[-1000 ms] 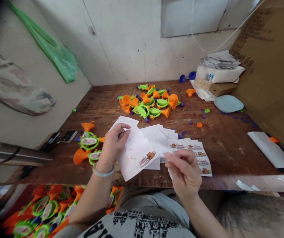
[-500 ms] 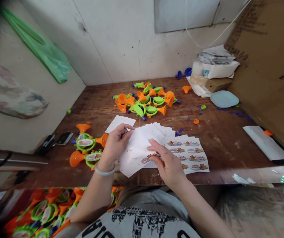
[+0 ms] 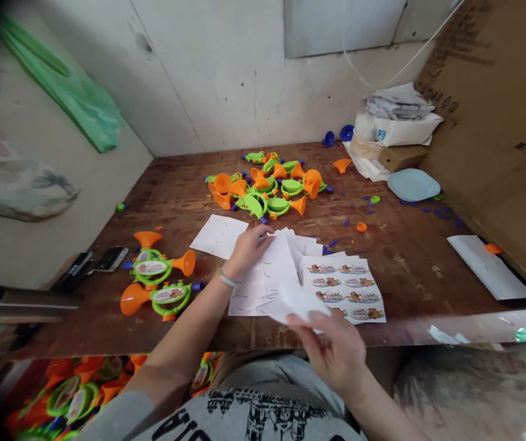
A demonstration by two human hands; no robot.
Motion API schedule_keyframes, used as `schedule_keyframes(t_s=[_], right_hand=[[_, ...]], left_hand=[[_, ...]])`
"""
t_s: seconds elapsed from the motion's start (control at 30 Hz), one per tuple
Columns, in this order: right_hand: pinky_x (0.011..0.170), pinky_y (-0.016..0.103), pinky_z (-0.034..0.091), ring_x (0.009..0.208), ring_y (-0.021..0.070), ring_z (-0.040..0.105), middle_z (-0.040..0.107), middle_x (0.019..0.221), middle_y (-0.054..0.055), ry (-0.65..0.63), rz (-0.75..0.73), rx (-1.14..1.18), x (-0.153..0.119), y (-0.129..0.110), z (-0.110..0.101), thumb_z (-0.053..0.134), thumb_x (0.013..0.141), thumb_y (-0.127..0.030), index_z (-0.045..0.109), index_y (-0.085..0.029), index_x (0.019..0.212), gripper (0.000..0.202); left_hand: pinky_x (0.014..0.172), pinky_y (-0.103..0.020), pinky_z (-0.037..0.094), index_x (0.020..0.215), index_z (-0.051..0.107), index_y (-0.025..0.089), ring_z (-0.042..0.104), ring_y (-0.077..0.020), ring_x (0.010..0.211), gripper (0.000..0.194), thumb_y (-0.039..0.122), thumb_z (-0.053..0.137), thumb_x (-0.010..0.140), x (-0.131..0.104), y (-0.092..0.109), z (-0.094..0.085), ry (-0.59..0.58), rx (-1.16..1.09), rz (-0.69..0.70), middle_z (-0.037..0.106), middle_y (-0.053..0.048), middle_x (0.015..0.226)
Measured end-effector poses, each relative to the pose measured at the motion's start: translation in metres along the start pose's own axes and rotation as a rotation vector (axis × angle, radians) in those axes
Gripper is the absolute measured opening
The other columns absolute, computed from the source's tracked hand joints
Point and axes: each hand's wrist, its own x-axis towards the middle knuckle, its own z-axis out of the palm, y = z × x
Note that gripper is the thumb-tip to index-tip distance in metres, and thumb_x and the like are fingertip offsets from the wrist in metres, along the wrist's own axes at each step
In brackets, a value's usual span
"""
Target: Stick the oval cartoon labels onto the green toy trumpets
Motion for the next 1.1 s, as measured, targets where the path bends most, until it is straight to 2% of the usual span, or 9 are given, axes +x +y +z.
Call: schedule_keyframes(t_s=[0.13, 0.3, 0.43, 0.53, 0.63, 0.73, 0.83, 0.97, 1.1], right_hand=[[0.063, 0.027, 0.067, 0.077, 0.0144, 0.078, 0.070, 0.141, 0.008, 0.171, 0.162, 0.098, 0.024, 0.039, -0.008, 0.071, 0.091, -0.007, 0.031, -0.041, 0.164, 0.090], [0.071, 0.035, 0.069, 0.098, 0.0216, 0.077, 0.036, 0.168, 0.020, 0.009, 0.225, -0.012, 0.071, 0.129, 0.004, 0.073, 0.092, -0.022, 0.015, -0.038, 0.169, 0.098], [0.098, 0.054, 0.064, 0.129, 0.0370, 0.068, 0.020, 0.173, 0.026, -0.155, 0.143, -0.182, 0.111, 0.188, 0.040, 0.073, 0.088, -0.020, 0.004, -0.029, 0.171, 0.108], [0.121, 0.061, 0.045, 0.154, 0.0430, 0.044, 0.012, 0.176, 0.027, -0.243, 0.175, -0.293, 0.134, 0.212, 0.078, 0.074, 0.085, -0.014, -0.005, -0.024, 0.172, 0.118], [0.122, 0.062, 0.043, 0.161, 0.0426, 0.033, 0.007, 0.177, 0.028, -0.256, 0.209, -0.324, 0.147, 0.223, 0.109, 0.066, 0.084, -0.005, -0.004, -0.022, 0.172, 0.114], [0.118, 0.060, 0.049, 0.159, 0.0401, 0.037, 0.014, 0.176, 0.028, -0.254, 0.221, -0.354, 0.158, 0.225, 0.116, 0.052, 0.085, 0.003, 0.008, -0.020, 0.173, 0.101], [0.121, 0.059, 0.046, 0.163, 0.0370, 0.030, 0.019, 0.176, 0.026, -0.209, 0.197, -0.390, 0.172, 0.215, 0.092, 0.041, 0.089, 0.004, 0.018, -0.017, 0.171, 0.088], [0.119, 0.053, 0.051, 0.158, 0.0333, 0.040, 0.032, 0.174, 0.019, -0.165, -0.113, -0.463, 0.178, 0.166, 0.052, 0.040, 0.100, -0.004, 0.028, -0.022, 0.169, 0.073], [0.085, 0.038, 0.069, 0.129, 0.0271, 0.069, 0.051, 0.165, 0.009, -0.211, -0.505, -0.386, 0.151, 0.077, 0.049, 0.046, 0.098, -0.003, 0.037, -0.036, 0.163, 0.073]], left_hand=[[0.124, -0.062, 0.036, 0.126, 0.072, 0.019, 0.048, -0.0402, 0.149, 0.041, 0.029, 0.080, 0.087, -0.022, 0.010, 0.002, -0.104, 0.068, 0.101, 0.063, -0.018, 0.150], [0.114, -0.092, 0.000, 0.169, 0.029, 0.029, -0.003, -0.0545, 0.163, 0.134, 0.056, 0.100, 0.058, -0.104, 0.010, -0.018, -0.544, 0.360, 0.104, 0.005, -0.021, 0.179], [0.121, -0.083, 0.016, 0.171, 0.016, 0.026, -0.004, -0.0469, 0.165, 0.123, 0.037, 0.093, 0.076, -0.130, -0.001, -0.018, -0.534, 0.443, -0.082, -0.004, -0.024, 0.178], [0.127, -0.073, 0.023, 0.170, 0.025, 0.026, 0.002, -0.0412, 0.166, 0.100, 0.021, 0.081, 0.087, -0.117, -0.004, -0.012, -0.500, 0.421, -0.014, 0.005, -0.022, 0.179], [0.126, -0.075, 0.023, 0.166, 0.035, 0.027, 0.007, -0.0402, 0.166, 0.082, 0.015, 0.071, 0.094, -0.100, -0.002, -0.005, -0.508, 0.416, 0.052, 0.016, -0.019, 0.179], [0.123, -0.080, 0.021, 0.165, 0.036, 0.028, 0.012, -0.0426, 0.165, 0.079, 0.025, 0.073, 0.095, -0.094, -0.003, -0.002, -0.501, 0.391, 0.085, 0.018, -0.019, 0.178], [0.119, -0.087, 0.021, 0.164, 0.039, 0.025, 0.017, -0.0487, 0.163, 0.090, 0.041, 0.083, 0.087, -0.099, -0.006, -0.002, -0.450, 0.373, 0.116, 0.024, -0.022, 0.176], [0.114, -0.064, 0.052, 0.149, 0.055, 0.020, 0.061, -0.0378, 0.139, 0.053, 0.036, 0.066, 0.100, -0.098, -0.003, -0.003, 0.010, 0.276, 0.111, 0.062, -0.022, 0.148], [0.111, -0.063, 0.055, 0.143, 0.060, 0.020, 0.064, -0.0407, 0.131, 0.064, 0.051, 0.077, 0.090, -0.085, 0.019, -0.004, 0.399, -0.014, 0.038, 0.064, -0.021, 0.137]])
